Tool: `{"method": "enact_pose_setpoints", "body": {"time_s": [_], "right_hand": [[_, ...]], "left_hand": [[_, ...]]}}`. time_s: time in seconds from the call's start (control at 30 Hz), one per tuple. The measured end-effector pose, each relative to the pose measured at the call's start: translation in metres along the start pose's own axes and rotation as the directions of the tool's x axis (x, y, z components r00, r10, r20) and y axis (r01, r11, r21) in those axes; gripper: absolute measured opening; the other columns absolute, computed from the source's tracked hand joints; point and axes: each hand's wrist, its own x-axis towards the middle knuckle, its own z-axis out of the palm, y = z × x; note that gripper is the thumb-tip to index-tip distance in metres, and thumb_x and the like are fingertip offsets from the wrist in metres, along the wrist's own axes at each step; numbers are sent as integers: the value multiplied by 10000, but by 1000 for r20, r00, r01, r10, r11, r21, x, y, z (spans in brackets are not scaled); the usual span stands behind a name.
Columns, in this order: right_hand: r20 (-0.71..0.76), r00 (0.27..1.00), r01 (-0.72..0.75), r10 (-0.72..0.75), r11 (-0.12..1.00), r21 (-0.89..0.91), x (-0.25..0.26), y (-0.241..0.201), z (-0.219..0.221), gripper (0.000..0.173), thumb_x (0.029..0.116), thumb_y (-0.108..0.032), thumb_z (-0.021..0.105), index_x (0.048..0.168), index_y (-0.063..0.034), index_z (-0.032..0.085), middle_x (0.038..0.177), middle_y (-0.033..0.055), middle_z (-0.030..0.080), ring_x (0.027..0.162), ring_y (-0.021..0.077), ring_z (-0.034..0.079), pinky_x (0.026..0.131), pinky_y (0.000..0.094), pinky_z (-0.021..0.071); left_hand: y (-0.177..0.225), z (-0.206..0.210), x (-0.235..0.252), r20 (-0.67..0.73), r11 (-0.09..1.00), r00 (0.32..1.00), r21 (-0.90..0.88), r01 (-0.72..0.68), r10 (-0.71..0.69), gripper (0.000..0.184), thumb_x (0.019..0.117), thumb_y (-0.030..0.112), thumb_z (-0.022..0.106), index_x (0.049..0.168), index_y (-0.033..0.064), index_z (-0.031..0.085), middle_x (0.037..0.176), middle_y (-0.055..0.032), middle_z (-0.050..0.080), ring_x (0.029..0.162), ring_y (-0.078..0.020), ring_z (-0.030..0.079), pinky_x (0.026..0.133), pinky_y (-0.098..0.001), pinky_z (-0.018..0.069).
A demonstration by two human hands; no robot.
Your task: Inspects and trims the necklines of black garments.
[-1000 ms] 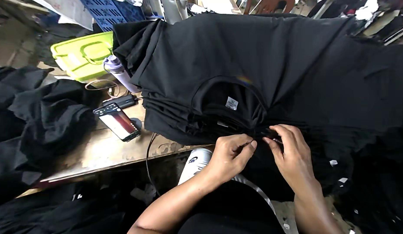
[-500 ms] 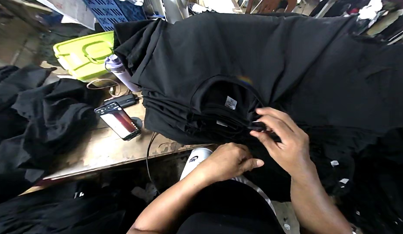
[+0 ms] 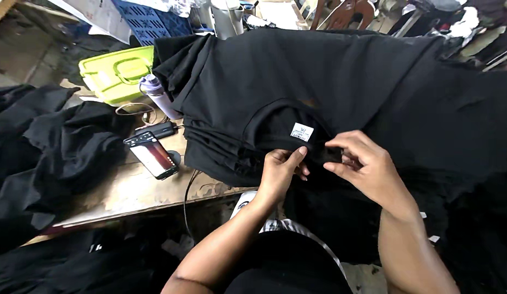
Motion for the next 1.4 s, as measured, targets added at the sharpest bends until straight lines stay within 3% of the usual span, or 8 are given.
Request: {"method": "enact_pose_setpoints", "body": {"time_s": [0.27, 0.4, 0.57, 1.07, 1.13, 1.27, 1.33, 1.4], "right_hand": [[-119, 987, 118, -106, 988, 101, 26, -9, 31, 93, 914, -46, 702, 979, 19, 714, 988, 60, 639, 779, -8, 595, 670, 92, 510], [-95, 994, 91, -59, 922, 375, 15, -10, 21, 88, 1000, -206, 657, 963, -127, 665, 970, -80, 621, 710, -68, 539, 594, 84, 469], [17, 999, -52, 52, 997, 58, 9, -3, 6, 420, 941, -370, 724, 1189, -55, 598, 950, -24, 603, 750, -54, 546, 662, 91, 475], [-7, 1000, 15, -14, 997, 69, 16, 0, 18, 233, 917, -221, 753, 1024, -20, 701, 974, 11, 671, 763, -46, 604, 672, 92, 518], [106, 994, -27, 34, 997, -72, 10, 2, 9, 327, 930, -331, 735, 1122, -72, 683, 1055, 9, 673, 813, 7, 633, 696, 171, 563], [312, 887, -156, 340, 857, -491, -2, 2, -38, 412, 896, -302, 787, 1220, -63, 698, 967, 216, 738, 855, 445, 714, 752, 695, 525], [237, 949, -77, 206, 885, -458, 3, 4, -62, 400, 922, -371, 723, 1159, -49, 705, 871, 168, 727, 738, 303, 703, 670, 529, 573], [91, 991, -61, 97, 940, -336, 21, 8, -81, 416, 970, -427, 661, 1070, -26, 705, 850, 76, 695, 714, 65, 623, 657, 263, 539]], "left_hand": [[-12, -7, -2, 22, 982, 982, 37, -187, 186, 179, 977, -25, 591, 869, 44, 717, 658, 9, 687, 564, -54, 650, 586, -223, 586], [-12, -12, -1, 39, 985, 985, 18, -170, 170, 200, 986, -18, 583, 857, 47, 721, 654, 16, 687, 570, -49, 652, 594, -216, 585], [-11, -12, 0, 49, 987, 986, 0, -158, 158, 220, 985, -19, 575, 837, 53, 720, 641, 18, 676, 569, -48, 643, 605, -216, 580], [-13, -14, -2, 25, 983, 983, 18, -183, 183, 196, 973, -34, 594, 850, 46, 724, 659, 17, 687, 580, -53, 655, 607, -220, 586], [-11, -17, -4, 38, 984, 985, 61, -168, 165, 168, 973, -24, 607, 865, 34, 720, 664, 15, 691, 576, -52, 654, 598, -222, 587], [11, -35, -16, 492, 830, 870, 498, -249, -34, 195, 1018, 83, 578, 994, -36, 731, 836, -39, 715, 693, -50, 659, 692, -228, 576], [20, -32, -19, 767, 701, 639, 487, -520, -59, 169, 995, 71, 622, 977, -35, 753, 873, -113, 732, 773, -140, 695, 757, -309, 578], [38, -22, -12, 783, 501, 620, 519, -692, 45, 168, 992, 139, 655, 1018, 16, 767, 951, -110, 744, 896, -194, 716, 842, -379, 582]]}}
